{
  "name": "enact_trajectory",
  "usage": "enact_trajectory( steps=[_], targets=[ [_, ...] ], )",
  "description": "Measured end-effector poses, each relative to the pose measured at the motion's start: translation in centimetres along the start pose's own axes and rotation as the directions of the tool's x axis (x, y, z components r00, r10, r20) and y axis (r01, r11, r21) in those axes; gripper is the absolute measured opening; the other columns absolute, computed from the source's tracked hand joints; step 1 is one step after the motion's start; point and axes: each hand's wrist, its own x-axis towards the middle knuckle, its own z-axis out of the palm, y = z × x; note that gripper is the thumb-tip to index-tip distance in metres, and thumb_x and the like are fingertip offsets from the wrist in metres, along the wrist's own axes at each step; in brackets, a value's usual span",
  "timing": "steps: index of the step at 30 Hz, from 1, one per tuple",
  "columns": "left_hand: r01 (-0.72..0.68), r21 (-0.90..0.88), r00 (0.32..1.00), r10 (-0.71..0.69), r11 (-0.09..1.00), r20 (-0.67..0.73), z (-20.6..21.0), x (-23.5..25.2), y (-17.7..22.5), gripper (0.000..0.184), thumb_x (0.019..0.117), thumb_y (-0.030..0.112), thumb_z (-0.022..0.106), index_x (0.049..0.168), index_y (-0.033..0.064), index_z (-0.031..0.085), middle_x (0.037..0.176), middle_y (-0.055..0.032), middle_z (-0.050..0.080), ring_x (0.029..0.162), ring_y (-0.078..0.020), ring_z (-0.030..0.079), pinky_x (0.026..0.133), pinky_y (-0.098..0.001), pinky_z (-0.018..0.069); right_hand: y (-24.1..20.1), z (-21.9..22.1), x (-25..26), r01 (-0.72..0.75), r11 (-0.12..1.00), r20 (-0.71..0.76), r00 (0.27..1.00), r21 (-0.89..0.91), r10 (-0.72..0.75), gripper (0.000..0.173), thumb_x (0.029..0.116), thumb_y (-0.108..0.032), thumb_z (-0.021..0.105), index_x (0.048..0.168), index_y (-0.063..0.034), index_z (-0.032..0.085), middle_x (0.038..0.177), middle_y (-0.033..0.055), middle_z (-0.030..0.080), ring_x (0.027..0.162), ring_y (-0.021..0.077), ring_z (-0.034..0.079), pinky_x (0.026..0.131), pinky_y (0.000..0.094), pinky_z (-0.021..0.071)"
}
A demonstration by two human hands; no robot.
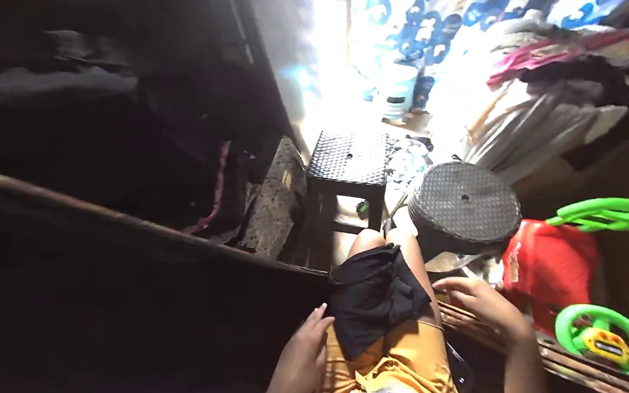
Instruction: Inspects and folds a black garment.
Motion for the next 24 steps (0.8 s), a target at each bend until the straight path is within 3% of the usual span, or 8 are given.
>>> enact_trajectory(
  steps=[4,7,9,13,16,18,20,24],
  targets=[
    [-0.135,-0.046,0.98,0.127,0.99,-0.153,1.1,3.6,0.5,0.035,0.0977,0.003,0.058,0.131,-0.0055,0.064,0.138,-0.0212,0.062,0.132,-0.0336,0.058,0.113,-0.0479,0.044,-2.2,4.1,4.4,0.05,0.998,-0.045,0.998,0.043,-0.048,0.035,0.106,-0.013,0.05,0.134,0.0044,0.061,0.131,0.0225,0.065,0.124,0.0315,0.062,0.11,0.0462,0.0453],
    [-0.126,0.074,0.992,0.127,0.989,-0.011,2.1,7.2,0.5,0.047,0.0981,0.016,0.064,0.14,-0.0034,0.056,0.143,-0.0216,0.058,0.139,-0.0371,0.05,0.12,-0.0533,0.0331,-2.4,8.0,7.4,0.06,0.993,0.026,0.998,-0.102,-0.058,0.065,0.0978,-0.021,0.067,0.153,0.0012,0.041,0.15,0.0226,0.05,0.14,0.0401,0.045,0.117,0.0584,0.0335],
    [-0.059,0.192,0.996,0.046,0.98,0.072,2.0,9.1,0.7,0.054,0.0937,0.026,0.072,0.137,-0.0021,0.057,0.133,-0.023,0.06,0.129,-0.039,0.055,0.117,-0.0547,0.0354,-3.5,9.4,8.4,0.004,0.983,0.065,0.998,-0.185,0.008,0.079,0.0899,-0.02,0.076,0.156,-0.0016,0.037,0.153,0.0212,0.046,0.142,0.045,0.038,0.114,0.067,0.027],
    [0.05,0.325,0.932,-0.161,0.945,0.325,-0.7,10.8,1.8,0.053,0.0957,0.036,0.071,0.128,-0.0037,0.059,0.118,-0.023,0.067,0.12,-0.038,0.061,0.112,-0.0511,0.0392,-4.1,8.7,9.1,0.009,0.984,0.211,0.977,-0.18,0.03,0.06,0.0852,-0.008,0.076,0.139,-0.0001,0.051,0.132,0.0286,0.057,0.129,0.0468,0.049,0.11,0.0678,0.0279],
    [-0.036,0.297,0.915,-0.088,0.954,0.394,-2.0,11.0,1.5,0.038,0.0978,0.028,0.068,0.116,-0.0049,0.068,0.114,-0.0228,0.069,0.117,-0.0361,0.062,0.114,-0.0537,0.0324,-2.2,7.0,9.1,0.228,0.971,0.181,0.955,0.068,-0.237,0.035,0.0798,-0.008,0.078,0.11,0.0059,0.069,0.11,0.0253,0.066,0.111,0.0377,0.059,0.1,0.0576,0.0413],
    [-0.057,0.268,0.945,-0.034,0.962,0.324,-2.1,10.9,1.4,0.033,0.0968,0.026,0.069,0.111,-0.0043,0.071,0.11,-0.0233,0.068,0.114,-0.0379,0.062,0.113,-0.0557,0.0317,-1.2,6.1,9.1,0.303,0.9,0.049,0.941,0.314,-0.334,0.029,0.0758,-0.007,0.073,0.101,0.0056,0.067,0.102,0.0151,0.065,0.099,0.0202,0.061,0.09,0.0396,0.0501],
    [-0.067,0.241,0.991,0.038,0.968,0.126,-1.1,10.6,1.2,0.032,0.0928,0.023,0.074,0.111,-0.0039,0.072,0.114,-0.0268,0.065,0.117,-0.0443,0.059,0.113,-0.0597,0.0328,-0.9,5.4,9.2,0.258,0.829,-0.01,0.956,0.496,-0.292,0.02,0.0799,-0.001,0.065,0.099,0.0034,0.061,0.096,0.0053,0.063,0.09,0.0059,0.06,0.082,0.0264,0.0522],
    [-0.067,0.176,0.932,0.125,0.982,-0.342,2.0,9.0,1.3,0.036,0.0862,0.012,0.076,0.117,-0.0048,0.069,0.128,-0.0295,0.061,0.121,-0.0494,0.058,0.105,-0.0626,0.0445,1.0,5.5,10.7,0.062,0.886,-0.035,0.998,0.459,-0.052,0.028,0.093,0.0,0.059,0.119,0.0078,0.055,0.107,0.0174,0.063,0.094,0.0178,0.062,0.086,0.036,0.0523]
  ],
)
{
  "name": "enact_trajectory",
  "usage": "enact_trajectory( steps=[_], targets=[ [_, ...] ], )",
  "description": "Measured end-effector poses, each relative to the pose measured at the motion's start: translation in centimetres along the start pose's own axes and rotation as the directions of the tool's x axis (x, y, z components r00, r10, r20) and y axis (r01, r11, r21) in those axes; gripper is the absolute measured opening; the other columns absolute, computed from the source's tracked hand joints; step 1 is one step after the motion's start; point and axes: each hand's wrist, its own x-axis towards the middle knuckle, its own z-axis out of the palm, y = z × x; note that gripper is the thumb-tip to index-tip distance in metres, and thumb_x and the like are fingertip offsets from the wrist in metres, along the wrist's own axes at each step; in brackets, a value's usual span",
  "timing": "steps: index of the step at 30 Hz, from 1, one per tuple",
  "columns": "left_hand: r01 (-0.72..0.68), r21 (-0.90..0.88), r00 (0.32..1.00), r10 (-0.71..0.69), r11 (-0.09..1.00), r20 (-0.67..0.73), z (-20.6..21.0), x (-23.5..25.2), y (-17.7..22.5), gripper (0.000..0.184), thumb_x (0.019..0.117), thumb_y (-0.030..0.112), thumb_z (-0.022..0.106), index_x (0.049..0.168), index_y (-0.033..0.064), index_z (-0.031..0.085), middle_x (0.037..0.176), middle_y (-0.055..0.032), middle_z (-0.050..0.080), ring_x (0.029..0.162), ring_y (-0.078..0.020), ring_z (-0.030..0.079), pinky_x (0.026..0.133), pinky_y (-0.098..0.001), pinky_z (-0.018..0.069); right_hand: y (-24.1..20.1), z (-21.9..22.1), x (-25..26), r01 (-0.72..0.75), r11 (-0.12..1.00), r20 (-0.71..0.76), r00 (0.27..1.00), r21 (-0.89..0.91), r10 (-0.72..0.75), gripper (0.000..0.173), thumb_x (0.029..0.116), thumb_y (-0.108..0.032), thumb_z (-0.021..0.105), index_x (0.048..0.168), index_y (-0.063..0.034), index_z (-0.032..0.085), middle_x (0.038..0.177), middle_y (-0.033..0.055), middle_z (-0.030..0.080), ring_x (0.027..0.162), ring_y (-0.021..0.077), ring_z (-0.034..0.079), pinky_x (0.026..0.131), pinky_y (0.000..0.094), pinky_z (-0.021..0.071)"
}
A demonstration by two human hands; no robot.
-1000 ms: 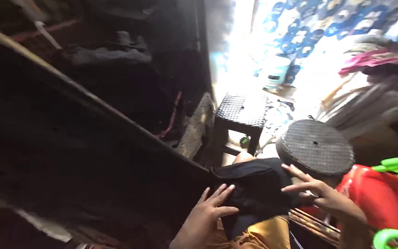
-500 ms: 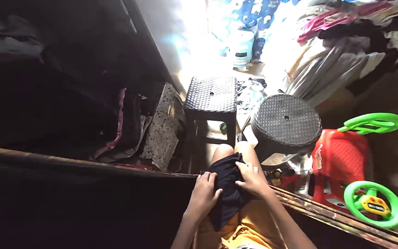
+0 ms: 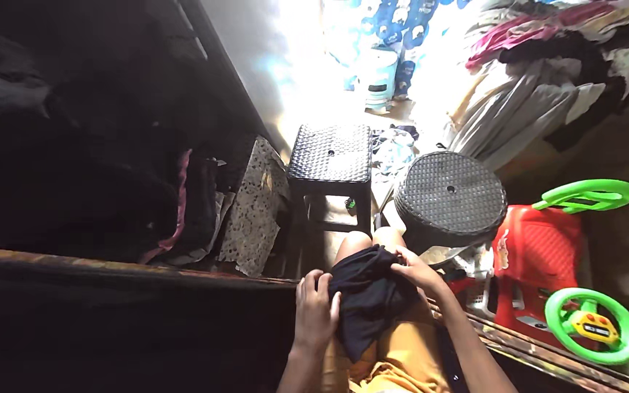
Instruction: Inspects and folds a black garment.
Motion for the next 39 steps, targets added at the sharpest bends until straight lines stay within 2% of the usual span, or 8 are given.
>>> enact_trajectory(
  steps=[8,12,18,23,28,32,35,39],
  targets=[
    [0.741,-0.162,0.666,-0.685,0.651,0.293,1.7,-4.2,1.6,0.077,0.0889,0.042,0.078,0.139,-0.0085,0.049,0.13,-0.0347,0.056,0.122,-0.0506,0.055,0.101,-0.0635,0.0452,-0.5,0.2,0.3,-0.154,0.979,-0.035,0.988,-0.131,0.151,0.029,0.0982,-0.007,0.062,0.122,0.0078,0.058,0.111,0.0236,0.066,0.099,0.0274,0.065,0.092,0.0445,0.0512],
    [0.688,-0.554,0.712,-0.585,0.469,0.388,1.8,-3.2,0.2,0.045,0.087,0.007,0.078,0.126,-0.0084,0.06,0.121,-0.0257,0.063,0.113,-0.0308,0.063,0.099,-0.0443,0.0516,-0.5,0.9,0.4,-0.132,0.987,-0.055,0.99,-0.095,0.127,0.026,0.0973,-0.004,0.062,0.121,0.0077,0.061,0.113,0.0227,0.067,0.102,0.025,0.065,0.094,0.043,0.0513],
    [0.296,-0.92,0.795,-0.468,-0.255,0.386,-2.0,-6.8,2.8,0.033,0.0872,-0.004,0.056,0.12,0.0008,0.056,0.099,-0.0121,0.075,0.089,-0.0191,0.075,0.081,-0.0381,0.0634,-1.0,1.5,-1.2,-0.008,0.976,0.189,0.981,0.216,-0.033,0.009,0.0915,-0.001,0.06,0.1,-0.0019,0.063,0.087,-0.0019,0.067,0.081,0.0021,0.064,0.079,0.0249,0.0552],
    [0.339,-0.769,0.57,-0.531,-0.542,0.627,-0.3,-10.6,0.6,0.02,0.0851,-0.007,0.051,0.089,0.0059,0.066,0.083,-0.0089,0.074,0.077,-0.017,0.073,0.071,-0.0339,0.0617,-1.3,5.1,-1.8,-0.03,0.956,0.082,0.995,-0.29,0.056,0.032,0.0931,-0.003,0.066,0.119,0.0143,0.063,0.13,0.0307,0.055,0.119,0.0367,0.055,0.103,0.0449,0.0463],
    [0.587,-0.72,0.605,-0.39,-0.371,0.694,-0.3,-10.0,0.9,0.02,0.1044,0.014,0.05,0.108,0.0041,0.067,0.096,-0.0083,0.075,0.09,-0.0168,0.073,0.083,-0.036,0.06,0.2,5.2,-2.7,0.071,0.94,0.062,0.997,-0.333,-0.053,0.037,0.1018,-0.011,0.05,0.13,0.012,0.058,0.131,0.0327,0.057,0.128,0.0399,0.054,0.11,0.0505,0.0402],
    [0.586,-0.768,0.731,-0.238,-0.26,0.639,-1.6,-10.0,1.5,0.045,0.1113,0.038,0.033,0.123,0.0078,0.064,0.108,-0.0053,0.075,0.1,-0.0149,0.072,0.09,-0.0356,0.0593,1.3,5.6,-3.3,0.243,0.968,-0.014,0.97,-0.056,-0.244,0.037,0.0967,-0.016,0.05,0.125,0.0059,0.058,0.111,0.0106,0.068,0.101,0.0095,0.064,0.092,0.0303,0.0533],
    [0.45,-0.847,0.818,-0.249,-0.284,0.518,-6.6,-12.1,3.8,0.031,0.1088,0.029,0.043,0.117,0.0121,0.067,0.104,-0.0017,0.076,0.098,-0.0123,0.073,0.09,-0.0328,0.0599,0.1,6.2,-4.1,0.297,0.909,0.106,0.935,0.292,-0.34,0.028,0.0958,-0.015,0.057,0.124,-0.0148,0.056,0.098,-0.0131,0.068,0.088,-0.0029,0.065,0.081,0.0189,0.056],
    [0.224,-0.973,0.811,-0.563,0.049,0.158,-17.5,-18.3,6.5,0.025,0.0952,0.003,0.061,0.106,0.0206,0.075,0.1,0.0053,0.078,0.093,-0.0048,0.073,0.088,-0.0264,0.0608,-0.9,8.9,-3.2,0.119,0.867,0.281,0.917,0.484,-0.283,0.028,0.1039,-0.023,0.05,0.131,-0.0188,0.057,0.102,-0.0041,0.074,0.073,0.0076,0.07,0.061,0.0237,0.0593]
  ],
)
